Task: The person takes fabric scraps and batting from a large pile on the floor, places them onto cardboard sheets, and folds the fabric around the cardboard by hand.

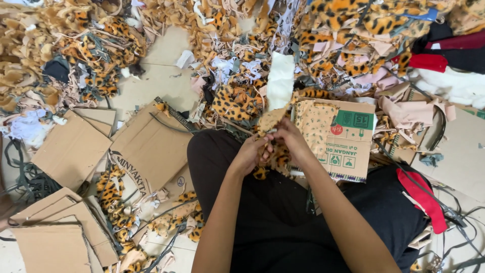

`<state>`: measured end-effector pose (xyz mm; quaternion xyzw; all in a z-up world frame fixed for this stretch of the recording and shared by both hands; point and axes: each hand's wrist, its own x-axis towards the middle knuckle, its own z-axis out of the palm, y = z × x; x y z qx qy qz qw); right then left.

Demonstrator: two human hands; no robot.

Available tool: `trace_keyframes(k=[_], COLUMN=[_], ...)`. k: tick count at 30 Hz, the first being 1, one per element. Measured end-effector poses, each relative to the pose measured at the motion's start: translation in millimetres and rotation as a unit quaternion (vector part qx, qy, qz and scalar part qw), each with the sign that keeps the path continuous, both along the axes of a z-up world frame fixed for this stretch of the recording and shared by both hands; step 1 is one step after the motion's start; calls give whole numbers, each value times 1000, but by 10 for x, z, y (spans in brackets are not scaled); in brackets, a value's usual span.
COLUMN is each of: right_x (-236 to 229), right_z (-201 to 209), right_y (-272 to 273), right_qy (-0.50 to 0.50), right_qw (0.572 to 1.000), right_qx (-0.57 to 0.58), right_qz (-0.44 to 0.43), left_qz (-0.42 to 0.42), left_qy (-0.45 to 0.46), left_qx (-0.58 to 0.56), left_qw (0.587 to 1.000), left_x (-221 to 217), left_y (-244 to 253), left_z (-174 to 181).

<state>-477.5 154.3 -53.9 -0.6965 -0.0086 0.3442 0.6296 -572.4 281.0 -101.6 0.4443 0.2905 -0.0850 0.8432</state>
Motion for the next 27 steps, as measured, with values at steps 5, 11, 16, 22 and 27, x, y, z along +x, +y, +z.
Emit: trace_keyframes(k=[5, 11, 16, 22, 27], right_x=[266, 294, 8, -272, -408], right_z=[281, 123, -60, 191, 176], right_y=[284, 210, 38, 154, 191], right_qy=[-76, -105, -126, -200, -420], right_qw=[994, 984, 972, 976, 906], right_qx=[39, -109, -147, -60, -26], right_qz=[66, 89, 135, 68, 37], left_qz=[-28, 119, 33, 150, 128], left_qy=[15, 85, 241, 59, -9], left_qx=[249, 648, 623, 621, 408], left_qw=[968, 748, 744, 767, 904], left_x=[162, 495, 587, 347, 205], left_y=[165, 808, 1199, 412, -223], left_z=[688, 34, -423, 737, 1060])
